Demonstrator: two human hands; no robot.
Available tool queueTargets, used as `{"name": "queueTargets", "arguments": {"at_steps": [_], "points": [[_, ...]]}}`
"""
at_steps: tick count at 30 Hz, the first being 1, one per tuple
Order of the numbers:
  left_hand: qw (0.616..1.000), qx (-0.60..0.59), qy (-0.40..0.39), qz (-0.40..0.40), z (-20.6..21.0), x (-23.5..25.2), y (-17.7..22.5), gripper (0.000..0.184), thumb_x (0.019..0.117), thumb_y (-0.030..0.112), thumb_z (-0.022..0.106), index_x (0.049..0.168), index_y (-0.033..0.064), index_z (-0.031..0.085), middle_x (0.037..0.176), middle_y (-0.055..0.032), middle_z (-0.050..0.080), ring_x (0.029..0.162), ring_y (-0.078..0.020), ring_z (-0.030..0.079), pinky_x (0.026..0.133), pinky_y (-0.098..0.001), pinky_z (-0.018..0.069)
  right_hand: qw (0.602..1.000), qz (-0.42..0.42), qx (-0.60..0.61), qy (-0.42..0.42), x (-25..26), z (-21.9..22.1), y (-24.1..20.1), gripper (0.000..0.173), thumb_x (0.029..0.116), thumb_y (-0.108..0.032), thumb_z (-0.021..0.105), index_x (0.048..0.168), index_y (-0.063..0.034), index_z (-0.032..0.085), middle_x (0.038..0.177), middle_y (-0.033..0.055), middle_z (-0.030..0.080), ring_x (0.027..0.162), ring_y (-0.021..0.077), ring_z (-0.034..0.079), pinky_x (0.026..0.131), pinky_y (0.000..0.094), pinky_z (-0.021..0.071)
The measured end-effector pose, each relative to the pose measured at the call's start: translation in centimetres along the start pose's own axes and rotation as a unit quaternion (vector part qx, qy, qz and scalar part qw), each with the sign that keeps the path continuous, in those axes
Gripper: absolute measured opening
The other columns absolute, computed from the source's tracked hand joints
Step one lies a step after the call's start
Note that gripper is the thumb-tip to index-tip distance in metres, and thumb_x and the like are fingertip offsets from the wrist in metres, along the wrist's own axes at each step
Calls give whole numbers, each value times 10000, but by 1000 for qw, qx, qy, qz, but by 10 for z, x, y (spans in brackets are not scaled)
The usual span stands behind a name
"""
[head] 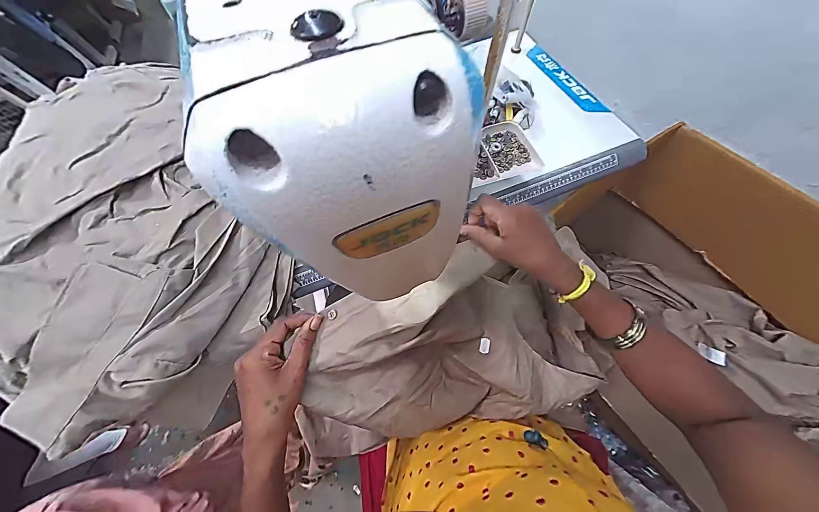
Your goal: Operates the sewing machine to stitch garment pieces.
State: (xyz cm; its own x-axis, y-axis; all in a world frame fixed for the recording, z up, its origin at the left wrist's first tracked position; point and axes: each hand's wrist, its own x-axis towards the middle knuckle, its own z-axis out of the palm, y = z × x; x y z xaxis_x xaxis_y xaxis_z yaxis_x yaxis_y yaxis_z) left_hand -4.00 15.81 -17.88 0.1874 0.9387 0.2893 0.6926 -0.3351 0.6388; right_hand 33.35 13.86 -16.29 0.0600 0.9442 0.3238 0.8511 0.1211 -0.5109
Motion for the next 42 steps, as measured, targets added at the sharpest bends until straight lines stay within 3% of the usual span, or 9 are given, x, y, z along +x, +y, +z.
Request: {"name": "queueTargets", "arguments": {"at_steps": [4, 7, 12, 19, 28, 31, 35, 39, 42], "points": [[995, 53, -29, 80, 21, -4, 2, 407, 1018, 349, 515, 1128, 24, 733, 1053, -189, 712, 986, -370, 675, 861, -570, 513, 992, 58, -83, 71, 13, -15, 41, 237, 1009, -262, 660, 1011, -30, 707, 775, 160, 665, 701, 355, 661, 627, 560, 502], [984, -100, -138, 49, 39, 2, 25, 585, 1070, 395, 387, 1408, -67, 507, 1330, -179, 622, 1244, -187, 600, 1068, -371, 486, 987, -33, -136, 76, 35, -4, 53, 283, 971, -298, 686, 1089, -48, 746, 1033, 192, 695, 1001, 392, 663, 840, 558, 521], [956, -236, -147, -95, 57, 13, 70, 535, 1061, 269, 406, 1431, -117, 399, 1314, -192, 573, 1167, -39, 560, 993, -202, 459, 974, -76, -211, 8, 77, 23, 56, 565, 839, -402, 809, 1286, -81, 684, 1261, 231, 628, 1159, 469, 570, 878, 646, 448], [947, -267, -125, -129, 63, 9, 73, 574, 1049, 287, 431, 1395, -168, 371, 1244, -168, 563, 1110, 9, 557, 942, -145, 462, 982, -84, -141, 90, 49, 19, 54, 173, 969, -211, 685, 966, -43, 726, 1064, 171, 704, 1090, 395, 642, 887, 574, 470], [976, -168, -97, -97, 64, 17, 67, 423, 1017, 272, 489, 1228, -91, 533, 997, -83, 622, 896, -30, 605, 816, -216, 511, 980, 88, 175, 39, 27, -22, 26, 160, 967, -114, 690, 1115, -71, 733, 982, 34, 740, 851, 58, 682, 806, 267, 564], [981, -86, -90, 152, 43, -16, 72, 421, 1017, 368, 566, 811, 12, 653, 597, -63, 579, 530, -123, 585, 509, -298, 496, 991, -36, 94, 83, 18, -17, -13, 109, 936, -138, 725, 960, -31, 719, 872, 85, 720, 746, 175, 677, 678, 377, 549], [896, -160, -295, 292, 34, -53, 69, 375, 1035, 434, 549, 918, 100, 673, 635, -33, 605, 531, -131, 578, 498, -278, 486, 915, -377, -44, 135, -3, 15, -56, 176, 966, -116, 611, 826, -63, 703, 762, 88, 702, 748, 231, 691, 664, 358, 550], [948, -133, -252, 144, 31, -57, 40, 371, 1048, 363, 513, 1013, 59, 723, 785, -24, 721, 694, -92, 696, 636, -311, 586, 912, -385, -77, 117, 4, 23, -73, 139, 898, -82, 653, 785, -86, 733, 753, 57, 717, 780, 211, 706, 633, 333, 527], [932, -311, -64, -174, -26, -34, -7, 300, 1101, 272, 367, 1133, 107, 615, 944, 115, 711, 885, 17, 683, 818, -221, 588, 956, -275, 64, 85, -21, 8, -66, 224, 967, -218, 677, 855, -27, 719, 792, 84, 682, 766, 193, 674, 664, 317, 547]]}}
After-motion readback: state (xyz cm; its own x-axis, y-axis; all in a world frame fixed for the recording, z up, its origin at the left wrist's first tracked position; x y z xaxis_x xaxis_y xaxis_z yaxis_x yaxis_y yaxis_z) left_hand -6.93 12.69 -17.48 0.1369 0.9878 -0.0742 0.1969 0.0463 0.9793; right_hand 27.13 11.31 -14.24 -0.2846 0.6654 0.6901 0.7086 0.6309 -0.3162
